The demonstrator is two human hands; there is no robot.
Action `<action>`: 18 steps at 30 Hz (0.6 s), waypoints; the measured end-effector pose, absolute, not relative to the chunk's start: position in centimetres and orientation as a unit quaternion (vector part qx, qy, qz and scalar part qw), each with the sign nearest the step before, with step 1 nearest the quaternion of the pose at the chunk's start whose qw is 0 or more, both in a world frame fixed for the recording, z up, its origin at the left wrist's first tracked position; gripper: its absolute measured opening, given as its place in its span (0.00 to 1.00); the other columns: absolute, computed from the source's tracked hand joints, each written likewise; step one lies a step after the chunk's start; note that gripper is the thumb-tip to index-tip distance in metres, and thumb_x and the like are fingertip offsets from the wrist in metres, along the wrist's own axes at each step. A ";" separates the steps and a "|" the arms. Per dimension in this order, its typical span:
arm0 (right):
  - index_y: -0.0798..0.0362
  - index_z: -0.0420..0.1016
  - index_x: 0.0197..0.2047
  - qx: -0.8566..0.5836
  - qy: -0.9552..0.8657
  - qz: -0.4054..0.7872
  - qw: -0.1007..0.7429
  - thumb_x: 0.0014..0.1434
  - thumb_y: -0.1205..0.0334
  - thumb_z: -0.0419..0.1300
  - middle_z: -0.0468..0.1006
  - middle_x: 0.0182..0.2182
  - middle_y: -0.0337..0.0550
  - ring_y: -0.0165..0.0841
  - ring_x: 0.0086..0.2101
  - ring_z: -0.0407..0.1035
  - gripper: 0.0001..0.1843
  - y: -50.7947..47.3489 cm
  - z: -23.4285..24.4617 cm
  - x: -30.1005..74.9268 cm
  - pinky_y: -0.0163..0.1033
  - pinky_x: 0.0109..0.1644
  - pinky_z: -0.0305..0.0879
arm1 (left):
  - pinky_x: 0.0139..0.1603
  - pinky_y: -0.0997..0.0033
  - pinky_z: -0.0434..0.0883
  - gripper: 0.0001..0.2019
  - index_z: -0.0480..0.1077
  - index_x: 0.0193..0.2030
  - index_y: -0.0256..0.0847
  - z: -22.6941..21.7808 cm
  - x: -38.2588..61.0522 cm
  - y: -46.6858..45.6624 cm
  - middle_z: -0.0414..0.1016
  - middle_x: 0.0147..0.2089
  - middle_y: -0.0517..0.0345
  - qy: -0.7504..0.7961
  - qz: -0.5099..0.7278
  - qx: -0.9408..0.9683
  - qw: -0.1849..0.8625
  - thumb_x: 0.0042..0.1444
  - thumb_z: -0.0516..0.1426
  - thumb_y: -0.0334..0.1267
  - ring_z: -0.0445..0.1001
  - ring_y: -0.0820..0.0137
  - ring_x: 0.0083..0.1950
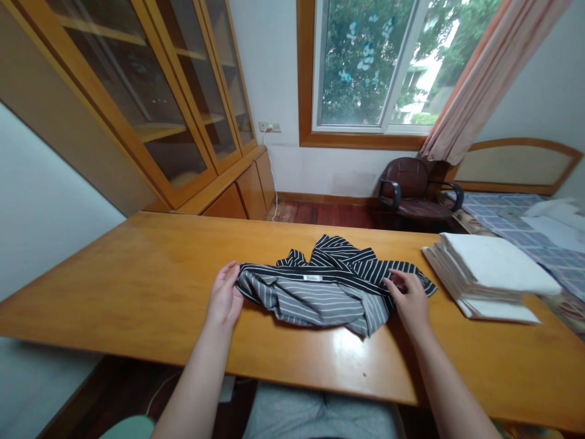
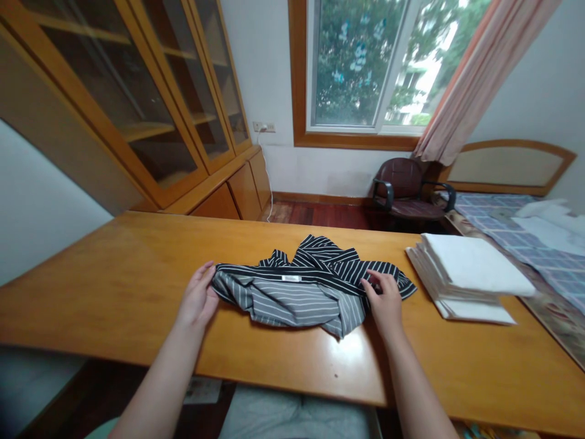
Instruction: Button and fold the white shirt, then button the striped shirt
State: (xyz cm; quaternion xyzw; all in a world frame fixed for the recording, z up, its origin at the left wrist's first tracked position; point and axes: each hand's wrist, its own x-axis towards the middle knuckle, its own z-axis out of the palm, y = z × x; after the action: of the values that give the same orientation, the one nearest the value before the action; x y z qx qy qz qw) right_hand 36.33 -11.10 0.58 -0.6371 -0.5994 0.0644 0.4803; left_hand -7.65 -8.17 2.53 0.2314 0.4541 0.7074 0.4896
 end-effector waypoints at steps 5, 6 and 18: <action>0.52 0.78 0.35 -0.674 -0.588 0.107 0.433 0.62 0.36 0.55 0.77 0.33 0.47 0.40 0.34 0.70 0.26 -11.7 0.5 36.3 0.43 0.40 0.64 | 0.44 0.73 0.75 0.23 0.67 0.53 0.43 1.6 -7.5 -8.6 0.79 0.44 0.55 0.496 0.665 0.279 0.484 0.50 0.66 0.41 0.79 0.70 0.43; 0.52 0.77 0.34 -0.680 -0.585 0.100 0.431 0.62 0.36 0.54 0.77 0.33 0.47 0.41 0.34 0.70 0.27 -11.9 0.6 36.4 0.43 0.40 0.63 | 0.46 0.71 0.75 0.26 0.66 0.56 0.44 1.4 -7.4 -8.8 0.78 0.47 0.53 0.509 0.644 0.303 0.485 0.50 0.66 0.43 0.79 0.68 0.46; 0.51 0.69 0.20 -0.689 -0.544 0.415 0.237 0.59 0.28 0.48 0.78 0.21 0.46 0.37 0.22 0.72 0.35 -13.7 1.8 39.8 0.40 0.30 0.65 | 0.69 0.50 0.60 0.54 0.40 0.75 0.45 0.3 -7.2 -11.8 0.62 0.69 0.38 0.555 0.400 0.560 0.466 0.48 0.68 0.45 0.65 0.54 0.68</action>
State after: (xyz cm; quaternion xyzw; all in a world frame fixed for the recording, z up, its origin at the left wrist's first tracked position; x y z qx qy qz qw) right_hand 39.81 -13.66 1.82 -0.6894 -0.5443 0.4154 0.2366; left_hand -7.15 -11.82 0.28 0.5604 0.5552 0.4003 0.4663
